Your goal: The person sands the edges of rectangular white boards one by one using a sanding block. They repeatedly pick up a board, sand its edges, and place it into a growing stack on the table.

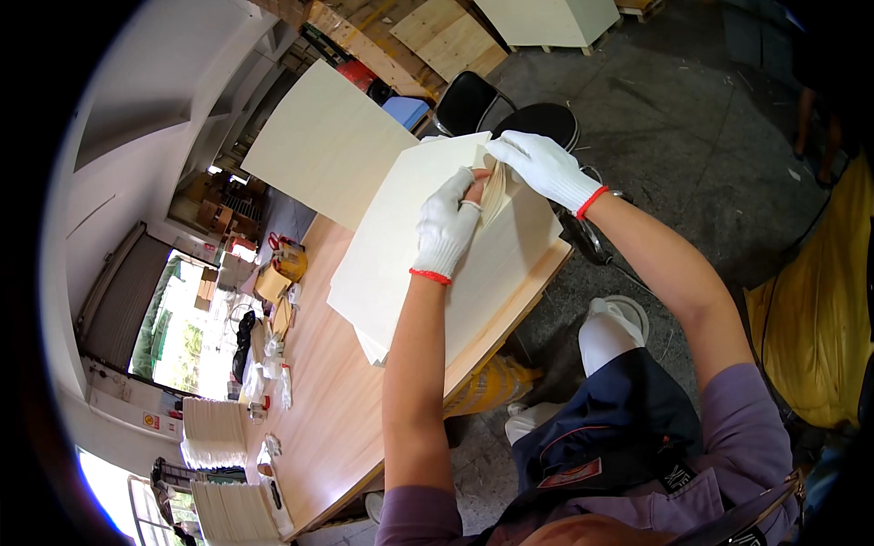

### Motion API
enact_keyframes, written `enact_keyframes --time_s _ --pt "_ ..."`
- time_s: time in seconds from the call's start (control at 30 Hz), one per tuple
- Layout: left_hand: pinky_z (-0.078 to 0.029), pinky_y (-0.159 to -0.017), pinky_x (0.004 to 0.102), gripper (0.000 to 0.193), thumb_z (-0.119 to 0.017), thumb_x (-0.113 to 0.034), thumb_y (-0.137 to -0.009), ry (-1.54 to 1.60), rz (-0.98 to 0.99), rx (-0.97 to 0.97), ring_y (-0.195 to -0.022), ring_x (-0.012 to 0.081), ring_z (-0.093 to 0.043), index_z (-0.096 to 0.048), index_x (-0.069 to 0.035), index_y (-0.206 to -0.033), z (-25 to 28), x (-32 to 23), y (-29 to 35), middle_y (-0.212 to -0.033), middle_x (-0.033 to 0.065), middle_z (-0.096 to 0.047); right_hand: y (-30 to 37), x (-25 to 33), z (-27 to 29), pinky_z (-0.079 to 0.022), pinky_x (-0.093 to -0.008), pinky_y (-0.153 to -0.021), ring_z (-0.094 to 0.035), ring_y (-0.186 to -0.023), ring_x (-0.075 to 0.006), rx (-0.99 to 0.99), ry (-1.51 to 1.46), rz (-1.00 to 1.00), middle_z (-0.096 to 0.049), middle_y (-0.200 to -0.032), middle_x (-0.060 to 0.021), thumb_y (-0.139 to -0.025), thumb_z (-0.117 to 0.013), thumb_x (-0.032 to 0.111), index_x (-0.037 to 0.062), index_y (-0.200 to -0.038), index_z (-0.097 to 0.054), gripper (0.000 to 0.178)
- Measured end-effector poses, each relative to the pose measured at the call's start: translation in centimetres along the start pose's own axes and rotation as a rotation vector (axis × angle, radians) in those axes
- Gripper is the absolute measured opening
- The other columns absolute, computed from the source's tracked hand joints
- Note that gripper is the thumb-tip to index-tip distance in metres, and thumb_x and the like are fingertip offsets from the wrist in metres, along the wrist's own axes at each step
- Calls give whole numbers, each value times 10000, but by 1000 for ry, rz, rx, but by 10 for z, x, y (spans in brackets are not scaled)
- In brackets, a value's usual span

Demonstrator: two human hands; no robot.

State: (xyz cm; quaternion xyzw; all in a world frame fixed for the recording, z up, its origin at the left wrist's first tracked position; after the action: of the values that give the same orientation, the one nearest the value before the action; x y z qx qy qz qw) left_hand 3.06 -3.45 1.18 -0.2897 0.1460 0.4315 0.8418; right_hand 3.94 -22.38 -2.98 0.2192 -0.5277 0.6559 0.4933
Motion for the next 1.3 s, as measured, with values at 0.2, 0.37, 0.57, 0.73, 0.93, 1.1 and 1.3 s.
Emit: enact_keyframes --time_s 0.2,0.37,0.57,0.73,0.93,1.1,1.3 --pt "-483 -793 284 358 -783 -181 -930 -74 60 27 -823 113 -565 -715 -84 -1267 -1 -2 0 -886 31 -637 4 -6 -2 -507 -513 -855 -660 -1034 -445 -70 -11 13 -714 -1069 -223 -1073 -451 500 63 -1161 -671 497" --pt "-483 -804 285 372 -789 -178 -925 -31 25 8 -835 119 -561 -711 -77 -1274 0 2 0 -897 26 -638 5 -3 -2 -504 -517 -848 -661 -1025 -443 -34 -3 -20 -711 -1056 -225 -1074 -448 519 62 -1160 -671 516" --pt "-521 -901 334 335 -709 -203 -980 -63 63 21 -965 224 -674 -704 -107 -1302 1 -4 0 -1041 122 -732 6 -2 0 -504 -515 -838 -666 -1006 -443 -45 2 -14 -711 -1022 -229 -1074 -453 525 60 -1137 -668 516" --pt "-542 -917 387 298 -611 -224 -1036 -53 -18 -98 -1013 327 -721 -704 -166 -1313 0 -2 2 -1088 187 -750 7 1 0 -498 -529 -805 -666 -974 -450 -59 89 -24 -702 -964 -239 -1078 -449 517 50 -1087 -645 507" --pt "-516 -813 315 309 -681 -207 -1000 -85 98 45 -846 147 -636 -706 -130 -1298 -2 -4 1 -883 68 -679 7 -6 -2 -495 -542 -799 -654 -977 -464 -66 55 -23 -692 -981 -241 -1080 -444 510 54 -1074 -628 492" --pt "-504 -781 316 322 -699 -216 -987 -132 32 27 -807 136 -603 -706 -123 -1296 -1 -10 3 -832 51 -630 6 -7 -3 -494 -539 -802 -652 -975 -465 -86 55 -11 -690 -987 -242 -1079 -443 520 59 -1073 -632 498" --pt "-553 -912 388 336 -621 -275 -1036 -74 113 -27 -1003 337 -734 -693 -234 -1361 2 -11 4 -1119 178 -764 9 -1 -2 -488 -532 -774 -655 -940 -458 -56 57 -53 -685 -937 -231 -1076 -456 536 56 -1045 -624 509"
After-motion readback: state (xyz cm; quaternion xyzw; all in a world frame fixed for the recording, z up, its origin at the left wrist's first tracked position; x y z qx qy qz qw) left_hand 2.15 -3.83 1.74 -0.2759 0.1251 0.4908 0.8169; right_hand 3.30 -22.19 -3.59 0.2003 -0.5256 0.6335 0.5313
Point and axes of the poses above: each hand's wrist, its own y-axis away from the middle knuckle, its own z-axis out of the back of the hand, x = y × z, the point moved 4 cm from there along -y, towards the middle knuckle
